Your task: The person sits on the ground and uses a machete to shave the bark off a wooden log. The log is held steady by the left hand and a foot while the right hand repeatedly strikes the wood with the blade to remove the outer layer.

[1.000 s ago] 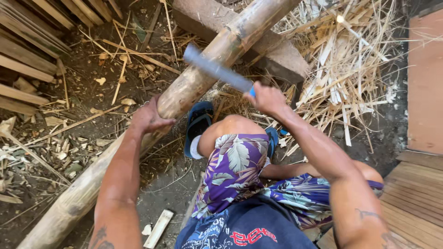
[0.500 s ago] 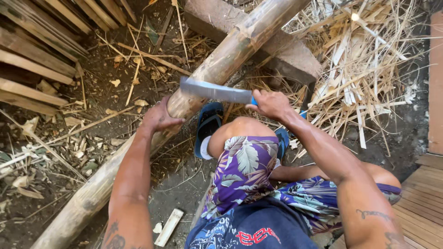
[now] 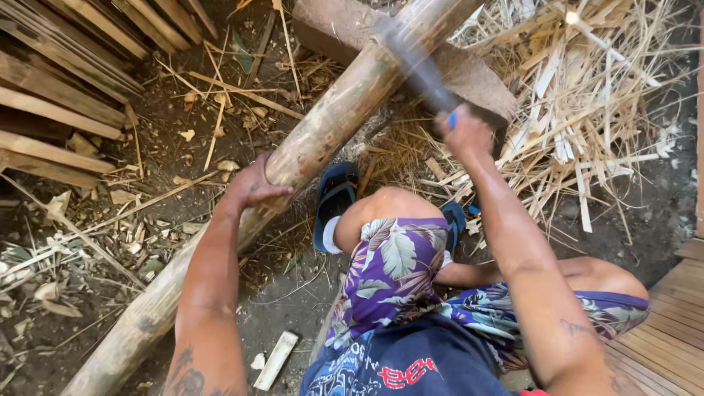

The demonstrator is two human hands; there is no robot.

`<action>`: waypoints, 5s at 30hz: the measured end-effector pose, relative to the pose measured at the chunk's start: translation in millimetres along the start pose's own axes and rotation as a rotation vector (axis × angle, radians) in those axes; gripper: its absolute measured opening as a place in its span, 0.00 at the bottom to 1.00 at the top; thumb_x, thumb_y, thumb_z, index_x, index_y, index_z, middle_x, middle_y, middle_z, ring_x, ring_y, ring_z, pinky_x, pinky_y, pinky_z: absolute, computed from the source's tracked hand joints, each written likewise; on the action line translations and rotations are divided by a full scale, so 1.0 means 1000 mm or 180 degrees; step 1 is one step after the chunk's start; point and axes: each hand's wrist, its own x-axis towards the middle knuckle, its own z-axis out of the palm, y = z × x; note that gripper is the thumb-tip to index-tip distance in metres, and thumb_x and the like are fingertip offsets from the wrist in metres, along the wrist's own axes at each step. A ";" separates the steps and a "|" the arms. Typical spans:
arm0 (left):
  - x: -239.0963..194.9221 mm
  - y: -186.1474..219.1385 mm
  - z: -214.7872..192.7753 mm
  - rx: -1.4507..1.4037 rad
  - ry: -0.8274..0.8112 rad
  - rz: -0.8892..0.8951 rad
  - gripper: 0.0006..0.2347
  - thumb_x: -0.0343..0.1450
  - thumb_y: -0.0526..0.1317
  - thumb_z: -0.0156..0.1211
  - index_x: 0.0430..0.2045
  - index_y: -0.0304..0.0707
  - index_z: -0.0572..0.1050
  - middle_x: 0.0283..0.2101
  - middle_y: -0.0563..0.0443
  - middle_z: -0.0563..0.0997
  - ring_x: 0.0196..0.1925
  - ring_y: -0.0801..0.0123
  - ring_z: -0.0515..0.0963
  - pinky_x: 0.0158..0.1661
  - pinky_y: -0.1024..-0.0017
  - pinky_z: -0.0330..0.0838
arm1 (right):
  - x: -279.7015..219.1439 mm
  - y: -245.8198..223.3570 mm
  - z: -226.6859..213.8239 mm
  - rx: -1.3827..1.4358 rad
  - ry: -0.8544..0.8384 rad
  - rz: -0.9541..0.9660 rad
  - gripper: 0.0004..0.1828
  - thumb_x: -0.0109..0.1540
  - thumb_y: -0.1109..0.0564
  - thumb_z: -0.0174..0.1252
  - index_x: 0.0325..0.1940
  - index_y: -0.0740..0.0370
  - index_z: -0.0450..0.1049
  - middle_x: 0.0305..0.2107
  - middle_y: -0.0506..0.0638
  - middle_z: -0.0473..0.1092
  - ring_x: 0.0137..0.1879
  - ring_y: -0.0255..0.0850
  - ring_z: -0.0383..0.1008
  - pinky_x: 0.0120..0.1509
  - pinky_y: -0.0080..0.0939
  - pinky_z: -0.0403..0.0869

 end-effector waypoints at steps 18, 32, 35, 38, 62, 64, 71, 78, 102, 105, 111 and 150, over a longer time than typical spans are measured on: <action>-0.040 0.007 0.081 0.1456 0.1690 0.0390 0.55 0.50 0.64 0.78 0.68 0.41 0.52 0.62 0.32 0.71 0.55 0.41 0.77 0.54 0.44 0.69 | -0.067 -0.027 -0.003 -0.0762 -0.1212 -0.1180 0.26 0.68 0.35 0.45 0.49 0.62 0.64 0.34 0.62 0.75 0.40 0.60 0.81 0.43 0.64 0.77; -0.046 0.010 0.089 0.1328 0.1584 0.0277 0.54 0.55 0.63 0.77 0.72 0.41 0.50 0.63 0.29 0.69 0.63 0.40 0.73 0.62 0.43 0.61 | -0.014 0.028 -0.037 -0.0326 -0.0171 0.0137 0.33 0.69 0.30 0.47 0.53 0.64 0.69 0.38 0.66 0.76 0.45 0.62 0.79 0.48 0.62 0.77; -0.051 0.009 0.089 0.1343 0.1737 0.0285 0.54 0.54 0.62 0.78 0.72 0.44 0.50 0.67 0.29 0.65 0.65 0.41 0.69 0.62 0.40 0.59 | -0.015 0.007 -0.053 0.0010 0.0052 0.0249 0.31 0.72 0.30 0.43 0.50 0.61 0.71 0.35 0.64 0.76 0.44 0.61 0.79 0.50 0.64 0.75; -0.053 0.018 0.099 0.1269 0.1782 0.0303 0.53 0.54 0.61 0.78 0.71 0.46 0.50 0.68 0.31 0.63 0.68 0.41 0.66 0.63 0.37 0.57 | -0.039 -0.021 -0.046 -0.0168 -0.0452 0.0036 0.32 0.72 0.32 0.40 0.52 0.66 0.66 0.32 0.65 0.74 0.40 0.62 0.80 0.46 0.63 0.78; -0.051 0.013 0.127 0.1406 0.2202 0.0362 0.52 0.56 0.60 0.77 0.73 0.46 0.49 0.69 0.34 0.64 0.70 0.40 0.63 0.62 0.36 0.53 | -0.063 -0.028 -0.094 -0.0663 -0.0983 -0.0159 0.35 0.72 0.30 0.39 0.54 0.66 0.68 0.31 0.65 0.77 0.38 0.58 0.81 0.44 0.59 0.78; -0.051 0.016 0.126 0.1377 0.2212 0.0385 0.52 0.56 0.59 0.77 0.72 0.46 0.49 0.69 0.34 0.64 0.69 0.40 0.63 0.62 0.36 0.53 | -0.073 -0.030 -0.081 -0.1050 -0.1356 -0.0582 0.35 0.72 0.30 0.37 0.54 0.65 0.70 0.32 0.64 0.77 0.39 0.57 0.82 0.46 0.58 0.80; -0.051 0.011 0.130 0.1490 0.2317 0.0392 0.53 0.56 0.61 0.76 0.72 0.46 0.48 0.69 0.32 0.63 0.69 0.39 0.62 0.62 0.34 0.52 | -0.020 0.017 -0.094 -0.0212 0.0098 0.0309 0.32 0.70 0.30 0.46 0.59 0.60 0.71 0.37 0.65 0.76 0.47 0.61 0.78 0.54 0.63 0.74; -0.055 0.015 0.135 0.1483 0.2276 0.0507 0.52 0.58 0.61 0.75 0.74 0.45 0.48 0.72 0.33 0.61 0.71 0.39 0.60 0.64 0.35 0.52 | -0.004 0.048 -0.054 0.0198 0.0332 0.0495 0.30 0.70 0.33 0.49 0.60 0.61 0.67 0.33 0.63 0.76 0.41 0.59 0.78 0.48 0.62 0.73; -0.009 0.034 0.031 0.0810 0.0618 0.0347 0.53 0.53 0.63 0.73 0.73 0.44 0.53 0.55 0.26 0.77 0.51 0.37 0.82 0.52 0.52 0.76 | 0.039 -0.027 0.081 0.2091 0.0693 0.0613 0.31 0.62 0.36 0.68 0.42 0.67 0.68 0.27 0.59 0.73 0.33 0.55 0.76 0.39 0.55 0.74; -0.020 0.036 0.042 0.1109 0.0575 0.0318 0.60 0.51 0.67 0.73 0.76 0.42 0.47 0.49 0.23 0.78 0.48 0.37 0.82 0.51 0.52 0.77 | 0.008 0.002 0.026 0.1376 0.0994 0.0208 0.31 0.62 0.38 0.63 0.51 0.69 0.65 0.31 0.68 0.75 0.38 0.66 0.78 0.43 0.62 0.74; -0.030 0.040 0.055 0.1209 0.1067 0.0427 0.55 0.54 0.70 0.70 0.73 0.46 0.50 0.48 0.28 0.79 0.47 0.39 0.82 0.47 0.48 0.78 | -0.043 -0.014 -0.032 0.0465 -0.0577 0.0614 0.27 0.70 0.36 0.43 0.52 0.64 0.60 0.31 0.69 0.77 0.35 0.64 0.81 0.39 0.63 0.77; -0.010 0.030 0.033 0.1105 0.0587 0.0283 0.58 0.51 0.72 0.66 0.74 0.43 0.49 0.52 0.31 0.80 0.49 0.41 0.83 0.51 0.53 0.77 | -0.054 0.014 -0.005 -0.0371 -0.0694 -0.0511 0.33 0.68 0.29 0.46 0.49 0.63 0.68 0.36 0.69 0.76 0.43 0.66 0.78 0.50 0.68 0.74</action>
